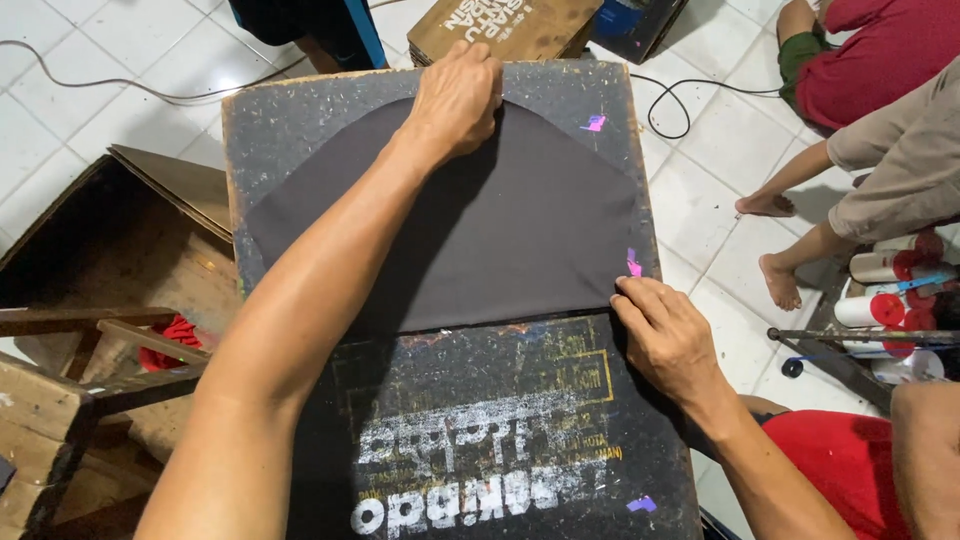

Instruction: Placing and smoothing fabric sleeves onto boards in preparation for screen printing.

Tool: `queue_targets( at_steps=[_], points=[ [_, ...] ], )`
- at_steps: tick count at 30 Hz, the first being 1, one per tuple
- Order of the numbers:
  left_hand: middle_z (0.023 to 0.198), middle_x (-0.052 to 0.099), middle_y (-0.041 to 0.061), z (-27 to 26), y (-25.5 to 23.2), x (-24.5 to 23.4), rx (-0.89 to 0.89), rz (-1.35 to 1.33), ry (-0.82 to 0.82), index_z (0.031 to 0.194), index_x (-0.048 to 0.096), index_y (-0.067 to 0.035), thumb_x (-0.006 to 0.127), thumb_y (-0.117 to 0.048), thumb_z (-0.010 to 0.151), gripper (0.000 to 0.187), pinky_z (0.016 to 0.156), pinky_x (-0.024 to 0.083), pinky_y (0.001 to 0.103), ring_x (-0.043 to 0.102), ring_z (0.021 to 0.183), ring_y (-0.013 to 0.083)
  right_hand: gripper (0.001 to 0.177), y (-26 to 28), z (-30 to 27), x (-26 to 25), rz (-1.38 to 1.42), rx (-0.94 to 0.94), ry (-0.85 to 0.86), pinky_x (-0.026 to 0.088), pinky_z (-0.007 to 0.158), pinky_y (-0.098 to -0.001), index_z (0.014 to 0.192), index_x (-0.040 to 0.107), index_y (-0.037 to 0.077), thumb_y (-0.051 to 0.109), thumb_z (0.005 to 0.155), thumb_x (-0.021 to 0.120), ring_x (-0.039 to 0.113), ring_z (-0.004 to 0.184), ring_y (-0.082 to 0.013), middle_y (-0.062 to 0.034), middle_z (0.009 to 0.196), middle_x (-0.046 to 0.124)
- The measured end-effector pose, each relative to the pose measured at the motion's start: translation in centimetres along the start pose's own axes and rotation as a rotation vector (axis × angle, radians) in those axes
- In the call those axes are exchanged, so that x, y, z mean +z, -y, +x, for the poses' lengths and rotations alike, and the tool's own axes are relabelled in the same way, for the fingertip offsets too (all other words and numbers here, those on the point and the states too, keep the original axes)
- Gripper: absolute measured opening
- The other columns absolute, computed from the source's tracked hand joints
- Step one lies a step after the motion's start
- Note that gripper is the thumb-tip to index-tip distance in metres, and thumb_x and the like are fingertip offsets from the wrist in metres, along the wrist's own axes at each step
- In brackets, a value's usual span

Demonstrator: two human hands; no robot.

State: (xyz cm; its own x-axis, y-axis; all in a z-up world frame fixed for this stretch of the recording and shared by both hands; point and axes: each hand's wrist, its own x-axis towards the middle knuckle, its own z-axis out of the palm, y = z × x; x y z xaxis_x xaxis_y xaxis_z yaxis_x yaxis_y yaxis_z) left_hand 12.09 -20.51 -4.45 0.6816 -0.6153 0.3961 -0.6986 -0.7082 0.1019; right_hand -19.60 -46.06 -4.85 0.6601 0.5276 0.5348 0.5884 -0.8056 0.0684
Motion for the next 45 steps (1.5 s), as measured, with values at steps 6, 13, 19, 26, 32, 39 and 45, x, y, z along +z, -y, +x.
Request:
queue_targets(
  at_steps=[6, 13, 19, 26, 32, 39, 45],
  points=[
    [0.082, 0.053, 0.007, -0.6, 0.3, 1.0, 0.029, 0.002, -0.104, 0.086, 0.061, -0.009, 0.061, -0.004, 0.093, 0.007, 0.057, 0.045, 0.041, 0.050, 0.079, 0.0270, 0.015, 0.1, -0.4, 0.3, -0.057, 0.016, 0.026, 0.059, 0.081, -0.0406, 0.108, 0.069, 0.000, -0.005, 0.094, 0.064, 0.069, 0.103, -0.0332, -0.0196, 0.119, 0.071],
    [0.112, 0.060, 0.014, -7.1, -0.7, -5.8, 0.016, -0.130, -0.199, 0.118, 0.061, -0.003, 0.072, -0.019, 0.097, 0.029, 0.079, 0.048, 0.047, 0.056, 0.102, 0.0353, 0.034, 4.8, 1.9, -0.9, -0.044, 0.138, 0.107, 0.050, 0.105, -0.0485, 0.126, 0.062, -0.001, 0.016, 0.097, 0.065, 0.061, 0.126, -0.0376, -0.0236, 0.139, 0.062],
    [0.108, 0.070, 0.009, -26.4, 0.3, -13.6, -0.041, -0.373, -0.214, 0.111, 0.071, -0.010, 0.070, -0.011, 0.093, 0.018, 0.092, 0.053, 0.042, 0.066, 0.107, 0.0330, 0.032, 10.5, 6.7, 3.0, 0.217, 0.021, -0.085, 0.049, 0.104, -0.0462, 0.123, 0.069, 0.005, 0.023, 0.096, 0.069, 0.066, 0.121, -0.0349, -0.0167, 0.132, 0.067],
    [0.116, 0.075, 0.008, -37.1, -2.8, -15.6, -0.233, -0.308, -0.284, 0.106, 0.078, -0.010, 0.075, -0.010, 0.087, 0.020, 0.091, 0.057, 0.042, 0.070, 0.108, 0.0315, 0.019, 16.7, 14.6, 9.8, 0.318, -0.163, -0.207, 0.055, 0.081, -0.0371, 0.109, 0.071, 0.010, 0.016, 0.092, 0.073, 0.069, 0.097, -0.0277, -0.0072, 0.107, 0.068],
    [0.109, 0.071, 0.003, -38.1, -1.9, -13.2, -0.195, -0.134, -0.280, 0.094, 0.073, -0.014, 0.070, -0.011, 0.093, 0.004, 0.084, 0.054, 0.040, 0.068, 0.105, 0.0282, 0.004, 17.7, 15.1, 11.0, 0.301, -0.214, -0.203, 0.050, 0.069, -0.0340, 0.098, 0.070, 0.011, 0.013, 0.094, 0.071, 0.065, 0.087, -0.0254, -0.0053, 0.096, 0.064],
    [0.107, 0.067, 0.002, -38.1, -1.8, -11.9, -0.154, -0.032, -0.284, 0.095, 0.065, -0.012, 0.063, -0.012, 0.100, 0.005, 0.088, 0.052, 0.037, 0.066, 0.108, 0.0256, 0.008, 17.9, 15.5, 10.6, 0.288, -0.225, -0.226, 0.049, 0.066, -0.0339, 0.091, 0.066, 0.008, 0.008, 0.099, 0.065, 0.065, 0.084, -0.0276, -0.0074, 0.092, 0.064],
    [0.111, 0.064, 0.007, -38.1, -2.4, -12.4, -0.134, -0.018, -0.253, 0.095, 0.063, -0.009, 0.060, -0.014, 0.102, 0.009, 0.095, 0.051, 0.040, 0.064, 0.120, 0.0289, 0.011, 18.0, 15.3, 10.4, 0.267, -0.236, -0.213, 0.048, 0.066, -0.0346, 0.091, 0.065, 0.009, 0.011, 0.101, 0.062, 0.065, 0.086, -0.0280, -0.0077, 0.094, 0.064]
  ],
)
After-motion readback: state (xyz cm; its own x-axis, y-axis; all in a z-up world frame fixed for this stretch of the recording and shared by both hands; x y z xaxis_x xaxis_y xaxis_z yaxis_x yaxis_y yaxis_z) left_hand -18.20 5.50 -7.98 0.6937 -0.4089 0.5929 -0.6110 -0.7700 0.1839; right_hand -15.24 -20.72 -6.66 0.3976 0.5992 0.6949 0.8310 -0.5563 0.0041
